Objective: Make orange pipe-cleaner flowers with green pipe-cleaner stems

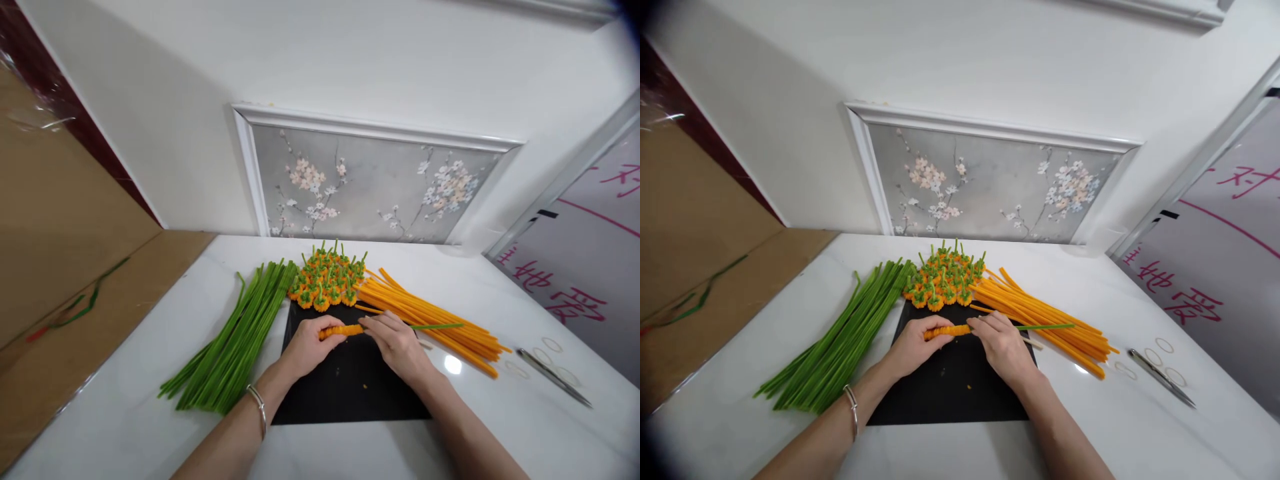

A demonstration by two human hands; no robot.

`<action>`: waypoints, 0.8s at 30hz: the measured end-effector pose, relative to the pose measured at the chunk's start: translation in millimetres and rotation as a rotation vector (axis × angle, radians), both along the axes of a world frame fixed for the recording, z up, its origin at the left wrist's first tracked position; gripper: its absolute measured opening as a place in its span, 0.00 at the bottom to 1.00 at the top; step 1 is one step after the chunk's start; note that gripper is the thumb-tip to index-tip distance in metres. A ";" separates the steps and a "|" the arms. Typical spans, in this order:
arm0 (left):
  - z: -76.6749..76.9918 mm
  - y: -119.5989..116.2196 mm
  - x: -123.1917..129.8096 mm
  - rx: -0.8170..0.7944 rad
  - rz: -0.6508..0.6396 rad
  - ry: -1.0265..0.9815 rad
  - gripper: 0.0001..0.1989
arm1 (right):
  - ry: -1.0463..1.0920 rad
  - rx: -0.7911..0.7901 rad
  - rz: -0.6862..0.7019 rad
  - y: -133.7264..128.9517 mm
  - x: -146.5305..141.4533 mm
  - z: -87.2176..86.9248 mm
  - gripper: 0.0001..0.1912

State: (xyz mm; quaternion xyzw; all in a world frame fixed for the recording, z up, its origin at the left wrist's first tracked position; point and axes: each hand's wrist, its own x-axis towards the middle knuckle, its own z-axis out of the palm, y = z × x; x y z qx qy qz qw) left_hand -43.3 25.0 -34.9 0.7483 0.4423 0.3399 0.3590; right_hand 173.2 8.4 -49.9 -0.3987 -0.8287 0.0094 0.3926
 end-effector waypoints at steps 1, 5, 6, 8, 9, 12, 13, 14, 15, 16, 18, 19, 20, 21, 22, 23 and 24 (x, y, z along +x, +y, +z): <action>-0.4 0.3 -0.3 0.002 0.005 0.000 0.08 | -0.008 -0.016 -0.002 0.2 3.0 0.4 0.13; -0.5 0.7 -0.5 -0.010 0.019 0.010 0.08 | -0.059 -0.020 -0.032 0.9 16.8 1.5 0.11; -0.1 0.5 -0.4 -0.009 0.018 0.015 0.08 | -0.063 -0.013 -0.029 0.9 18.8 1.7 0.09; 0.9 -0.5 0.1 0.001 0.013 0.025 0.08 | -0.062 0.000 -0.022 0.9 19.3 2.4 0.09; 1.4 -1.0 0.2 0.007 0.009 0.030 0.07 | -0.062 0.003 -0.019 0.8 17.7 2.9 0.09; 2.4 -2.4 0.5 0.017 -0.004 0.033 0.07 | -0.071 0.004 -0.010 -0.1 8.1 3.8 0.10; 2.5 -2.7 0.5 0.018 -0.009 0.031 0.07 | -0.076 0.001 -0.004 -0.3 4.5 3.7 0.10; 2.6 -2.9 0.5 0.019 -0.012 0.031 0.06 | -0.081 -0.002 0.002 -0.5 1.1 3.2 0.11; 2.6 -3.0 0.5 0.019 -0.014 0.030 0.06 | -0.083 -0.006 0.007 -0.6 -1.5 2.6 0.11; 2.3 -2.9 0.5 0.018 -0.017 0.029 0.06 | -0.081 -0.008 0.012 -0.4 -3.1 2.0 0.11; 0.7 -2.4 0.4 0.015 -0.012 0.008 0.07 | -0.055 -0.009 0.009 0.4 -2.7 1.0 0.10; -0.8 -1.9 0.4 0.007 -0.003 -0.014 0.10 | -0.035 -0.005 0.003 1.0 -0.8 0.9 0.10; -2.8 -1.1 0.3 -0.009 0.007 -0.046 0.13 | -0.012 0.002 -0.007 1.7 1.9 1.0 0.09; -5.1 -0.2 0.1 -0.030 0.018 -0.086 0.17 | 0.010 0.011 -0.018 2.2 5.2 1.3 0.09; -7.6 0.9 -0.2 -0.062 0.027 -0.130 0.20 | 0.027 0.022 -0.029 2.7 8.4 1.8 0.09; -10.1 2.0 -0.5 -0.089 0.029 -0.177 0.20 | 0.040 0.030 -0.038 2.9 11.4 2.4 0.09; -12.3 3.2 -0.8 -0.103 0.026 -0.211 0.19 | 0.049 0.031 -0.043 2.9 13.7 2.9 0.09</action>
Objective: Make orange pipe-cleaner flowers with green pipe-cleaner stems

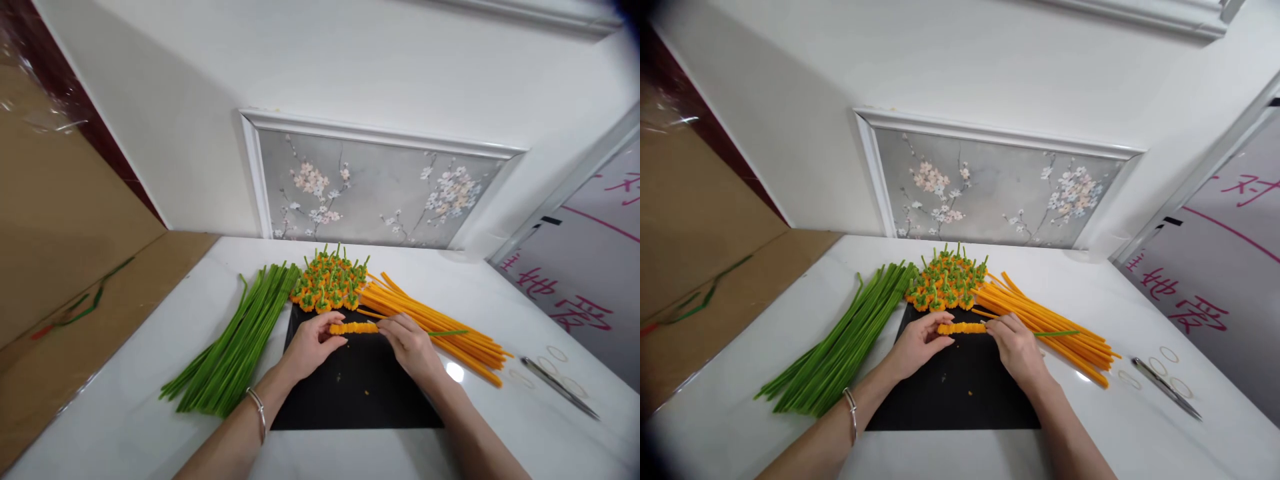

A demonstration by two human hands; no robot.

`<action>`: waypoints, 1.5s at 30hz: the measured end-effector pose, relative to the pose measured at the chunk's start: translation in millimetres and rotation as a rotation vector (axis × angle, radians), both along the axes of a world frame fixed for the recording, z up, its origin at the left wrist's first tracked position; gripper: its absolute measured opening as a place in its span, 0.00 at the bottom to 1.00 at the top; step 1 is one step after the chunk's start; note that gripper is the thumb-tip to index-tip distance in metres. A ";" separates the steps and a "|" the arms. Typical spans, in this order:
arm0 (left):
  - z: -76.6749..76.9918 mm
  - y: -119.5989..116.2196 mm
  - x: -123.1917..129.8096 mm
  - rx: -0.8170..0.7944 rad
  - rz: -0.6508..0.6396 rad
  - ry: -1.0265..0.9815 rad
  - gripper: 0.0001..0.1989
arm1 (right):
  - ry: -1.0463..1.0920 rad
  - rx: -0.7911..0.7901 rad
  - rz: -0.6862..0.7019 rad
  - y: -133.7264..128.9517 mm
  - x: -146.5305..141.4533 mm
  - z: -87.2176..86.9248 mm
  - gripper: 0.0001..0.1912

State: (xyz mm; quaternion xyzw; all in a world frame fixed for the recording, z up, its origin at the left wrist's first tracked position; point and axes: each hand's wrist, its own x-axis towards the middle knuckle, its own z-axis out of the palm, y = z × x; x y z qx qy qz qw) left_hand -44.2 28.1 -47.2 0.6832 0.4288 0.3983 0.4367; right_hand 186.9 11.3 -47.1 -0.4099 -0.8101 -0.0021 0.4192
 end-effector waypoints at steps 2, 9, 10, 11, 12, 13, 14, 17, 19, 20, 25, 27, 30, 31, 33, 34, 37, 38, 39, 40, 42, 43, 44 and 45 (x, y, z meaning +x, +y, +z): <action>-2.8 1.8 -0.6 0.000 0.008 -0.008 0.13 | 0.001 -0.027 0.009 -0.5 2.4 0.7 0.10; -1.3 2.4 -0.2 -0.132 0.029 -0.127 0.12 | -0.021 -0.102 -0.011 1.0 11.1 -6.0 0.13; -1.3 2.3 -0.1 -0.140 0.029 -0.137 0.12 | -0.030 -0.111 -0.021 1.5 13.8 -7.6 0.12; -1.5 2.3 -0.2 -0.141 0.027 -0.140 0.12 | -0.049 -0.128 -0.033 1.9 16.3 -8.9 0.12; -1.6 2.2 -0.2 -0.137 0.023 -0.139 0.11 | -0.075 -0.153 -0.045 2.0 18.3 -10.0 0.12; -1.7 2.2 -0.3 -0.131 0.019 -0.133 0.11 | -0.100 -0.178 -0.056 2.0 19.5 -10.8 0.12; -1.7 2.1 -0.3 -0.125 0.016 -0.129 0.11 | -0.119 -0.200 -0.065 1.7 19.8 -11.4 0.12; -1.2 1.8 -0.4 -0.119 0.011 -0.130 0.11 | -0.122 -0.236 -0.063 0.8 16.3 -12.7 0.12; -1.0 1.5 -0.4 -0.116 0.004 -0.128 0.11 | -0.109 -0.238 -0.047 0.4 12.5 -13.3 0.12; -1.0 1.4 -0.3 -0.114 -0.001 -0.119 0.11 | -0.107 -0.234 -0.044 0.2 10.9 -13.3 0.12; 0.3 0.4 -0.1 -0.024 0.042 -0.001 0.13 | -0.159 -0.165 -0.091 -1.9 9.0 -7.5 0.13; 1.7 -0.3 0.1 0.002 0.054 0.035 0.14 | -0.167 -0.150 -0.104 -3.3 9.6 -3.4 0.12; 3.6 -1.5 0.7 -0.047 0.013 0.034 0.13 | -0.144 -0.153 -0.055 -5.0 8.6 0.8 0.12; 4.0 -1.8 0.9 -0.063 0.004 0.026 0.13 | -0.141 -0.157 -0.035 -5.3 7.7 1.4 0.12; 4.7 -2.1 1.3 -0.078 0.000 0.012 0.12 | -0.135 -0.165 -0.009 -5.5 5.7 1.4 0.12; 4.9 -2.2 1.4 -0.083 -0.002 0.004 0.12 | -0.127 -0.163 -0.003 -5.5 4.9 1.2 0.13; 5.0 -2.3 1.7 -0.113 -0.012 -0.032 0.12 | -0.083 -0.157 0.004 -5.7 3.2 0.5 0.13; 4.9 -2.3 1.8 -0.123 -0.011 -0.050 0.13 | -0.072 -0.162 0.000 -6.0 2.7 0.6 0.13; 4.7 -2.4 2.0 -0.135 -0.007 -0.068 0.13 | -0.067 -0.172 -0.006 -6.4 2.1 0.8 0.13; 4.5 -2.6 2.1 -0.150 -0.003 -0.083 0.14 | -0.066 -0.186 -0.011 -6.9 1.3 1.2 0.13; 4.2 -3.1 2.3 -0.178 0.002 -0.103 0.14 | -0.072 -0.212 -0.010 -8.2 -1.3 2.2 0.13; 4.1 -3.5 2.4 -0.191 -0.002 -0.108 0.15 | -0.077 -0.220 -0.002 -8.8 -3.0 2.8 0.13; 4.1 -3.9 2.3 -0.199 -0.007 -0.111 0.15 | -0.082 -0.224 0.009 -9.3 -5.0 3.4 0.13; 4.2 -4.2 2.2 -0.205 -0.014 -0.111 0.15 | -0.085 -0.222 0.018 -9.7 -7.0 3.8 0.13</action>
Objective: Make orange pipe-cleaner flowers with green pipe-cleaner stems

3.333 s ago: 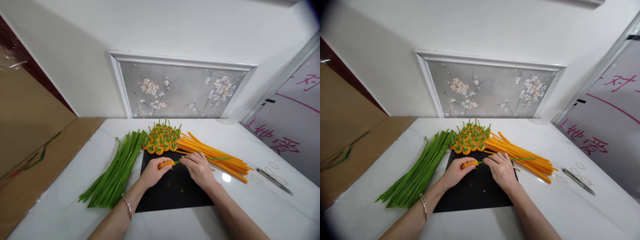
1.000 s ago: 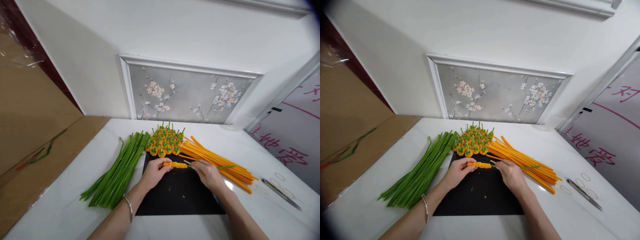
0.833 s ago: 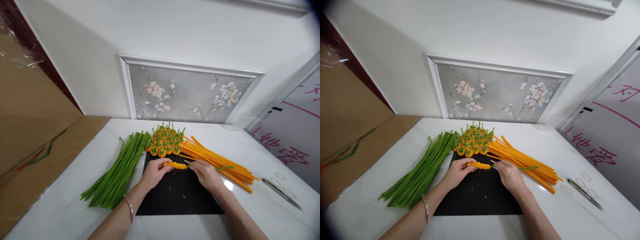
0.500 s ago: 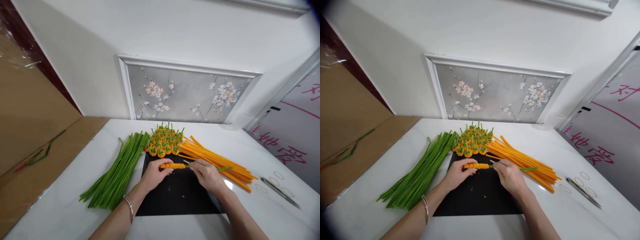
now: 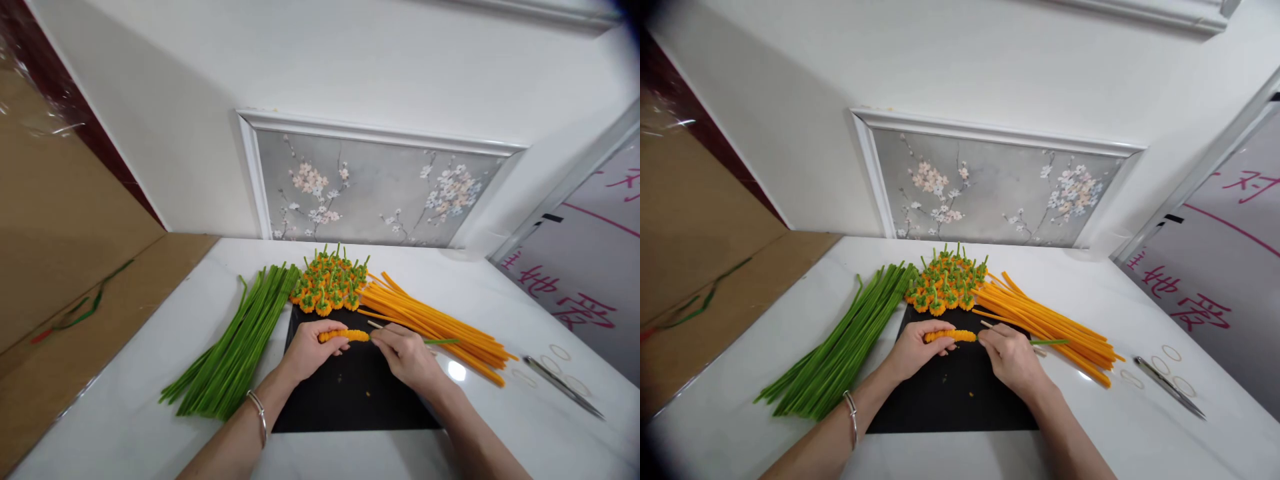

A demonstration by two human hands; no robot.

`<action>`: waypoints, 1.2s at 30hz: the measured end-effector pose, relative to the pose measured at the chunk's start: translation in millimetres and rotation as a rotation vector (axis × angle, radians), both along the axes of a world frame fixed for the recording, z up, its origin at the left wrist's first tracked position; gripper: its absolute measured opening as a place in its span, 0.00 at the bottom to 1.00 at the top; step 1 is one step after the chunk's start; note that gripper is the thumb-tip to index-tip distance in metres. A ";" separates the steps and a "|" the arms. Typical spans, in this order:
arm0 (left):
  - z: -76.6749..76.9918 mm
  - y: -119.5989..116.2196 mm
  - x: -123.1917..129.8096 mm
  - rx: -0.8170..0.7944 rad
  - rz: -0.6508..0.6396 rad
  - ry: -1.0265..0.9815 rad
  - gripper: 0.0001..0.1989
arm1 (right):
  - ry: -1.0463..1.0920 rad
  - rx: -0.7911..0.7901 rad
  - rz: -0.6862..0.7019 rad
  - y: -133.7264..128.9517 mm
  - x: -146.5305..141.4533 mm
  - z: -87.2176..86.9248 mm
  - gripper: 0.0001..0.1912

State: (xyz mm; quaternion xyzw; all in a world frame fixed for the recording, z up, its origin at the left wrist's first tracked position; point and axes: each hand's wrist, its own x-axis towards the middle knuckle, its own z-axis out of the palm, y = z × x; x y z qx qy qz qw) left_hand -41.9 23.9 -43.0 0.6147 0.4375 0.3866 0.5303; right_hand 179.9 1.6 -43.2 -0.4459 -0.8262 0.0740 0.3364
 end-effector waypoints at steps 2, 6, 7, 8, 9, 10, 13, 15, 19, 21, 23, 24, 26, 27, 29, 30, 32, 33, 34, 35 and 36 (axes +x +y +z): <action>0.3 -0.5 -0.2 -0.004 -0.018 0.004 0.14 | -0.002 0.013 0.013 -0.2 -3.9 0.5 0.13; 1.8 -0.8 -0.1 -0.008 -0.035 0.013 0.14 | 0.010 0.035 0.015 0.8 -6.2 -0.7 0.13; 2.4 -0.9 0.1 -0.012 -0.034 0.012 0.15 | 0.014 0.036 0.011 1.2 -4.8 -1.4 0.12; 3.2 -1.0 0.4 -0.016 -0.029 0.009 0.15 | 0.015 0.036 0.006 1.5 -2.6 -2.1 0.12; 4.0 -1.2 0.8 -0.021 -0.020 0.006 0.15 | 0.011 0.037 -0.002 1.8 0.5 -2.7 0.12; 4.8 -1.4 1.1 -0.026 -0.012 0.005 0.15 | 0.003 0.039 -0.011 2.1 4.2 -3.2 0.12; 6.4 -2.1 1.5 -0.019 0.000 0.025 0.14 | -0.020 0.039 -0.017 2.7 16.4 -3.2 0.12; 6.5 -2.1 1.0 0.023 -0.020 0.077 0.13 | -0.021 0.038 -0.003 3.0 22.1 -2.1 0.11; 6.5 -1.8 -0.5 0.154 -0.039 0.199 0.11 | -0.049 0.062 0.010 2.6 20.1 0.1 0.12; 7.1 -1.5 -0.6 0.185 -0.044 0.228 0.10 | -0.066 0.074 0.021 2.1 14.0 0.5 0.12; 7.8 -1.2 -0.4 0.188 -0.063 0.240 0.10 | -0.068 0.096 0.033 1.8 8.0 0.4 0.12; 7.9 -0.9 -0.4 0.187 -0.068 0.241 0.10 | -0.064 0.104 0.035 1.9 6.2 0.2 0.12; 7.3 0.0 -0.9 0.176 -0.062 0.215 0.13 | -0.041 0.112 0.028 2.6 6.5 -0.4 0.12; 6.5 0.6 -1.4 0.164 -0.056 0.191 0.16 | -0.025 0.112 0.018 3.2 8.6 -0.8 0.12; 4.1 2.0 -2.5 0.124 -0.036 0.127 0.24 | 0.005 0.103 -0.019 4.7 15.8 -1.7 0.12; 2.7 2.6 -2.8 0.097 -0.030 0.096 0.27 | 0.015 0.099 -0.042 5.4 19.9 -2.1 0.12; 0.5 3.3 -2.8 0.043 -0.018 0.055 0.26 | 0.014 0.085 -0.075 6.6 26.3 -2.6 0.13; -0.1 3.3 -2.5 0.029 -0.016 0.048 0.23 | 0.009 0.079 -0.082 6.9 28.0 -2.5 0.13; -0.2 3.1 -2.0 0.028 -0.022 0.054 0.19 | 0.003 0.076 -0.083 7.0 28.4 -2.3 0.13; 0.2 2.7 -1.6 0.042 -0.033 0.073 0.16 | -0.002 0.078 -0.080 6.9 27.9 -1.9 0.13; 0.8 2.2 -1.3 0.069 -0.041 0.099 0.14 | -0.008 0.076 -0.074 6.7 26.5 -1.2 0.13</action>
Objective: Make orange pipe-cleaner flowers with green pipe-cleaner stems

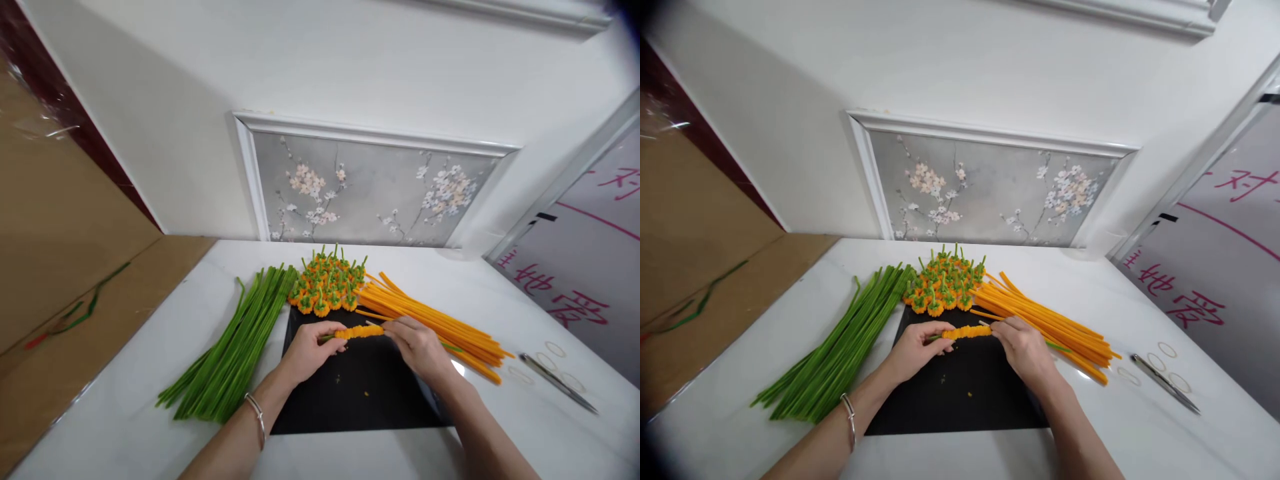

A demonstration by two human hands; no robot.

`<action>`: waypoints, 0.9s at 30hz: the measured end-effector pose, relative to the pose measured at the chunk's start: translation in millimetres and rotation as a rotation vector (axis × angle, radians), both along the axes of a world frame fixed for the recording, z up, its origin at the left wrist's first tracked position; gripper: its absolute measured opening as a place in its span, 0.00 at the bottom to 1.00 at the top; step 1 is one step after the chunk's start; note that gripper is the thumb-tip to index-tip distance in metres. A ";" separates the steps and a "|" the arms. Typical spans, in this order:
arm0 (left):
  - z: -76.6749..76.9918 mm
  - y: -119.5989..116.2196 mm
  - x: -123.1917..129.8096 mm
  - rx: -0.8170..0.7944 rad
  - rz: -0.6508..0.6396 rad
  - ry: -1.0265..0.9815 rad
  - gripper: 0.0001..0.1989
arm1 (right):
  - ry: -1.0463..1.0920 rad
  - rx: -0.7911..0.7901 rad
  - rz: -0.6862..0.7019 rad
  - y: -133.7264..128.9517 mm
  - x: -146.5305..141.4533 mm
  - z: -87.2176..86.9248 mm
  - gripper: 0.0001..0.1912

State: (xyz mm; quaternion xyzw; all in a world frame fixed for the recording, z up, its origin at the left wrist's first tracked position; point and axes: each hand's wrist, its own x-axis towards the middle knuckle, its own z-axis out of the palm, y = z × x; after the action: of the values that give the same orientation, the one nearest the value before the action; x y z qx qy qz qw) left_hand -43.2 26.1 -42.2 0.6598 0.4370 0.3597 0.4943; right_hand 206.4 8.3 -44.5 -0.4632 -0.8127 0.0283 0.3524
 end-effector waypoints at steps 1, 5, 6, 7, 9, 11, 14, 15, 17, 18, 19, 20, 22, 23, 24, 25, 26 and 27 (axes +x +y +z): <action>0.7 -0.5 0.1 0.033 -0.006 0.027 0.12 | -0.004 -0.004 0.006 -0.3 -1.6 0.7 0.13; 1.5 -0.6 -1.3 0.108 0.021 0.091 0.11 | 0.000 -0.052 -0.007 -1.6 -4.2 2.0 0.17; 1.1 -0.1 -1.8 0.117 0.035 0.100 0.12 | 0.007 -0.062 -0.021 -1.6 -3.2 1.4 0.17; 0.8 0.3 -2.2 0.129 0.048 0.112 0.12 | 0.015 -0.070 -0.033 -1.5 -1.9 0.4 0.16; 0.4 0.8 -2.4 0.160 0.065 0.140 0.11 | 0.032 -0.084 -0.037 -0.8 0.4 -2.3 0.14; 1.0 0.3 -2.1 0.185 0.068 0.165 0.10 | 0.050 -0.093 -0.027 -0.1 0.2 -4.8 0.12; 3.1 -1.3 -1.1 0.198 0.052 0.181 0.10 | 0.052 -0.088 -0.013 -0.1 -5.2 -6.6 0.12; 3.8 -1.6 -1.0 0.197 0.043 0.179 0.10 | 0.048 -0.084 -0.012 -0.3 -7.3 -6.6 0.11; 5.1 -1.6 -1.1 0.198 0.035 0.179 0.10 | 0.032 -0.077 -0.008 -0.8 -9.7 -6.0 0.11; 5.6 -1.4 -1.4 0.207 0.041 0.185 0.10 | 0.022 -0.073 -0.011 -0.9 -9.6 -5.4 0.11; 6.2 -1.1 -1.7 0.217 0.053 0.193 0.11 | 0.012 -0.065 -0.014 -1.0 -8.7 -4.6 0.11; 6.7 -0.9 -2.0 0.224 0.063 0.198 0.13 | 0.001 -0.056 -0.017 -1.1 -7.4 -3.7 0.11; 8.2 -1.2 -2.1 0.225 0.055 0.197 0.18 | -0.017 -0.023 -0.016 -1.4 -4.8 -1.6 0.11; 9.2 -1.8 -1.7 0.221 0.032 0.196 0.21 | -0.025 -0.004 -0.006 -1.7 -4.4 -0.3 0.12; 10.5 -2.8 -1.1 0.221 0.005 0.202 0.22 | -0.030 0.015 0.009 -2.2 -4.7 1.0 0.12; 12.1 -3.9 -0.1 0.229 -0.018 0.217 0.22 | -0.031 0.033 0.027 -2.9 -5.9 2.3 0.12; 13.8 -5.3 1.0 0.246 -0.035 0.241 0.20 | -0.028 0.050 0.043 -3.6 -7.6 3.7 0.12; 15.8 -6.6 2.3 0.266 -0.048 0.267 0.18 | -0.018 0.067 0.053 -4.4 -9.7 5.2 0.12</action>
State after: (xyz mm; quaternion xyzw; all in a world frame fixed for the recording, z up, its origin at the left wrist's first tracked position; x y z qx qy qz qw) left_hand -40.9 19.5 -26.4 0.7712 0.4316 0.3117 0.3489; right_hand 196.7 3.8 -39.3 -0.4297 -0.8282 0.0061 0.3597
